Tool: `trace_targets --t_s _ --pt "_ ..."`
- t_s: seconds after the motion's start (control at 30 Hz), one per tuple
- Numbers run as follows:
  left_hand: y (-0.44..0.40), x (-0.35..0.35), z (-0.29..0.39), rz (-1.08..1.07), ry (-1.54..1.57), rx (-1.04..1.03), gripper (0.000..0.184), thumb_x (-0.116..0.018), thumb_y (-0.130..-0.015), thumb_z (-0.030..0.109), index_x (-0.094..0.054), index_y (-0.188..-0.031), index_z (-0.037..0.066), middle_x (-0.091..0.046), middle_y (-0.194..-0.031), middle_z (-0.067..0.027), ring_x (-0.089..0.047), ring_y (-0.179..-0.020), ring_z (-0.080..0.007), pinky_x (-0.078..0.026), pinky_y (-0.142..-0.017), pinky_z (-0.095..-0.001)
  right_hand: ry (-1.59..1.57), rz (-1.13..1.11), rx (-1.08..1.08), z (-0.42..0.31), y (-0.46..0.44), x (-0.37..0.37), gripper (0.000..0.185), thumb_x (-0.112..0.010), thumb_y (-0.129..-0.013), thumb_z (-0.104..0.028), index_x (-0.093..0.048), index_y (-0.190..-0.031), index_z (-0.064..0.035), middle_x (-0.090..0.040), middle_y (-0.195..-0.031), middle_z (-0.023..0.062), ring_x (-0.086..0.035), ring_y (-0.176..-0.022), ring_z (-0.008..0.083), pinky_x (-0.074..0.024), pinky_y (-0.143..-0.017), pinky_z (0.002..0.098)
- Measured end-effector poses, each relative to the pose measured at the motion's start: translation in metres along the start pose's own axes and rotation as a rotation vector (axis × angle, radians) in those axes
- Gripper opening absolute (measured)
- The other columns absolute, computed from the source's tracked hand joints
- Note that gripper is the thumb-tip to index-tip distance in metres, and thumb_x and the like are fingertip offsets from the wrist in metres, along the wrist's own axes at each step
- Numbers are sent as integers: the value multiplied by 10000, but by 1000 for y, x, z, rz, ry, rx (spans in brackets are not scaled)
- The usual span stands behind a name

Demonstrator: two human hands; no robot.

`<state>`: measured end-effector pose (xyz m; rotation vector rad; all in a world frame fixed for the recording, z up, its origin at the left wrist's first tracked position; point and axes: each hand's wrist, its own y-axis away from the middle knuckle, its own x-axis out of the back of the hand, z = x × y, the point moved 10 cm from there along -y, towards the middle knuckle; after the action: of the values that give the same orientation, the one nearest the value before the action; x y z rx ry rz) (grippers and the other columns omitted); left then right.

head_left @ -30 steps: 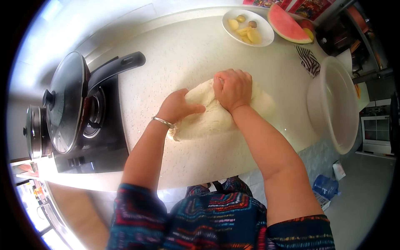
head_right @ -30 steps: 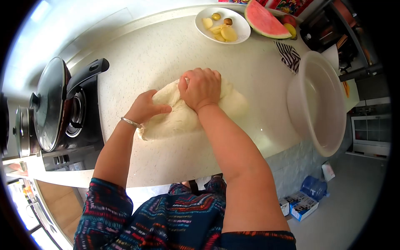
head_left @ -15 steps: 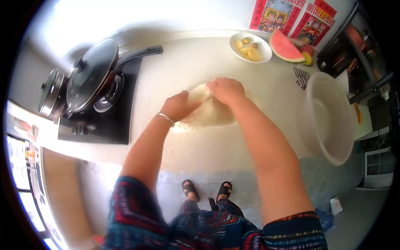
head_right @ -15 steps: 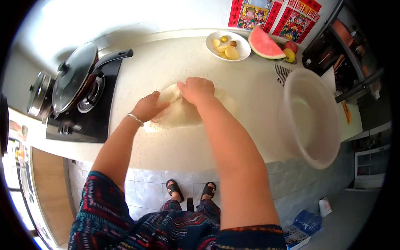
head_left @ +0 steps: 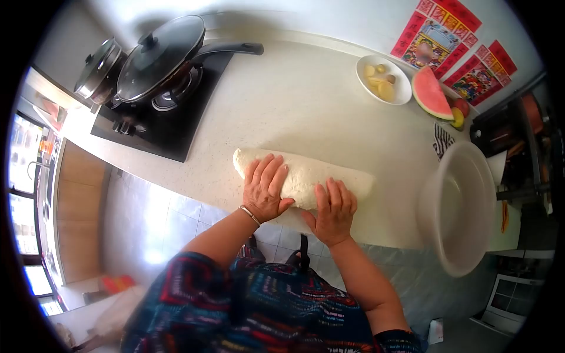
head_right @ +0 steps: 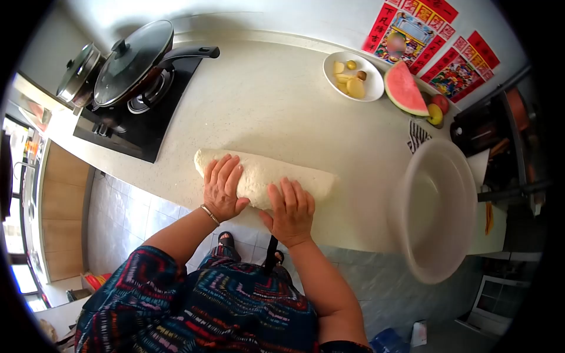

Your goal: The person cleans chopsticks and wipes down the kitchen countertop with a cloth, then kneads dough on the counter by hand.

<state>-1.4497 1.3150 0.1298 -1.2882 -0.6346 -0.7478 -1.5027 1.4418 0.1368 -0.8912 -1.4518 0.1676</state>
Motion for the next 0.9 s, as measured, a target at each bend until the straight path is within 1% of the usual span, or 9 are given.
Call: trace_targets --t_s 0.1,0.27,0.57,0.63,0.7,0.73,0.83,0.87,0.9 --pt "-24 -14 -16 -47 49 6 678 -363 -902 576 -388 -1306 32 -443 -1330 -161 -416 -1225 -354 -261 -1031 -532 18 57 -24 14 -20 -8 542 -384 -936 -523 -505 -1248 -98 -494 -1271 108 -444 -1178 285 -328 -951 435" --pt "-64 -36 -42 -159 58 53 585 -472 -845 444 -452 -1246 19 -497 -1234 -154 -469 -1128 -334 -295 -1002 -503 -3 146 -69 47 -68 -24 535 -363 -935 -528 -537 -1218 -109 -543 -1211 99 -494 -1123 276 -344 -931 428" --pt "-107 -57 -71 -216 140 127 419 -480 -805 294 -532 -1120 22 -600 -1038 -159 -551 -953 -343 -368 -896 -470 -84 171 -140 82 -109 -45 505 -480 -836 -515 -577 -1102 -97 -609 -1050 98 -562 -942 283 -374 -878 443" --pt "-114 -71 -83 -264 101 184 352 -458 -840 267 -563 -1099 53 -612 -993 -165 -557 -960 -323 -391 -868 -440 -71 43 -204 96 -122 -64 441 -526 -805 -482 -602 -1014 -102 -643 -935 102 -589 -853 301 -401 -846 438" --pt "-127 -100 -101 -628 18 397 347 -420 -891 276 -578 -1107 55 -613 -995 -197 -563 -966 -330 -398 -874 -455 -109 -376 -472 122 -145 -91 472 -479 -833 -500 -655 -956 -79 -663 -970 168 -618 -914 329 -438 -842 448" --pt "-126 -108 -101 -721 107 360 337 -408 -908 278 -583 -1084 50 -613 -987 -203 -572 -950 -327 -400 -887 -465 -140 -601 -623 135 -142 -109 513 -449 -850 -518 -668 -965 -69 -662 -1000 187 -621 -947 333 -446 -851 449" --pt "-124 -106 -105 -787 167 166 328 -378 -939 282 -561 -1021 23 -610 -1021 -237 -595 -952 -329 -435 -889 -478 -159 -636 -594 107 -138 -93 573 -395 -876 -537 -684 -980 -54 -663 -995 201 -635 -950 339 -464 -866 448" --pt "-112 -74 -79 -794 0 -20 312 -360 -951 268 -542 -1008 21 -602 -1029 -256 -594 -956 -360 -480 -828 -471 -130 -636 -606 86 -131 -66 546 -415 -869 -528 -690 -933 -60 -668 -973 197 -638 -945 324 -467 -848 461" --pt "-93 -53 -66 -871 -12 5 324 -365 -946 296 -526 -1042 32 -595 -1022 -255 -587 -923 -408 -493 -771 -495 -87 -580 -585 67 -117 -51 510 -441 -862 -513 -682 -882 -64 -677 -932 183 -645 -924 307 -468 -830 465"
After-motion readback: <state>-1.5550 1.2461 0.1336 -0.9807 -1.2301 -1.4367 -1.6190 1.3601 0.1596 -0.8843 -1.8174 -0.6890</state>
